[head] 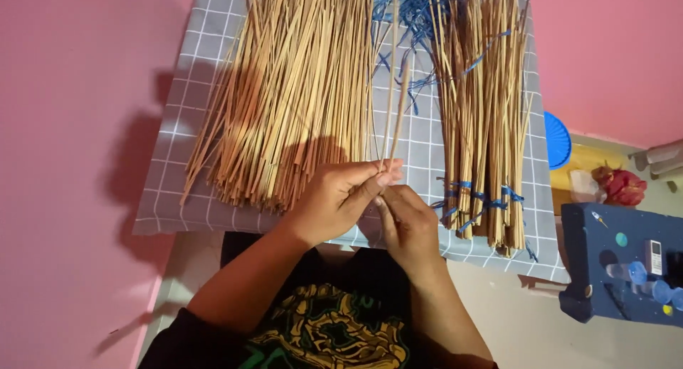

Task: The person is bundling thin wooden sticks together using blue plastic string on a table with a checkered cloth.

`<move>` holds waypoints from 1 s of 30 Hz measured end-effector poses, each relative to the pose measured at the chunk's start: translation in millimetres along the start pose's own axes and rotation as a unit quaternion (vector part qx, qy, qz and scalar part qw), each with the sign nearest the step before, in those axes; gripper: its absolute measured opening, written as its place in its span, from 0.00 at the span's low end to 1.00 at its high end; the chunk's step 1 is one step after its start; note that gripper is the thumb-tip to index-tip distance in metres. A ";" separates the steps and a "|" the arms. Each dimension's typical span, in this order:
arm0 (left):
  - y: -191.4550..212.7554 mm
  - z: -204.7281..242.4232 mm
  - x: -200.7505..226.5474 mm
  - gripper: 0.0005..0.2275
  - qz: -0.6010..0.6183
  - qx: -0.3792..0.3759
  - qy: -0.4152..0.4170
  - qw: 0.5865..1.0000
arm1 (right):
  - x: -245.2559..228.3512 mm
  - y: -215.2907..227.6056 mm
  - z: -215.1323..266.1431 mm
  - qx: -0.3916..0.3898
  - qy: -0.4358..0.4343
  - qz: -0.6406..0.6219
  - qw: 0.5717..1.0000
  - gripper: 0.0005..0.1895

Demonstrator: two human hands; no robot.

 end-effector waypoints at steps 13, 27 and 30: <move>29.0 42.8 -27.5 0.20 0.063 0.003 0.095 0.993 | -13.8 -60.5 -3.4 -0.059 -0.038 -0.273 0.959 0.07; 127.9 100.1 -70.5 0.22 0.072 0.279 0.050 0.956 | 12.4 -119.9 -100.4 -0.290 -0.214 0.124 0.925 0.28; 131.1 104.3 -79.1 0.26 0.059 0.281 0.077 0.955 | 43.4 -130.0 -94.1 -0.249 -0.194 0.172 0.933 0.20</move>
Point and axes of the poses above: each hand's wrist, its own z-axis away from the middle knuckle, its own y-axis out of the back of the hand, x = y × z, the point moved 8 cm from there along -z, towards the middle knuckle, and after that the axes turned 11 degrees about -z, right-handed, at the moved point
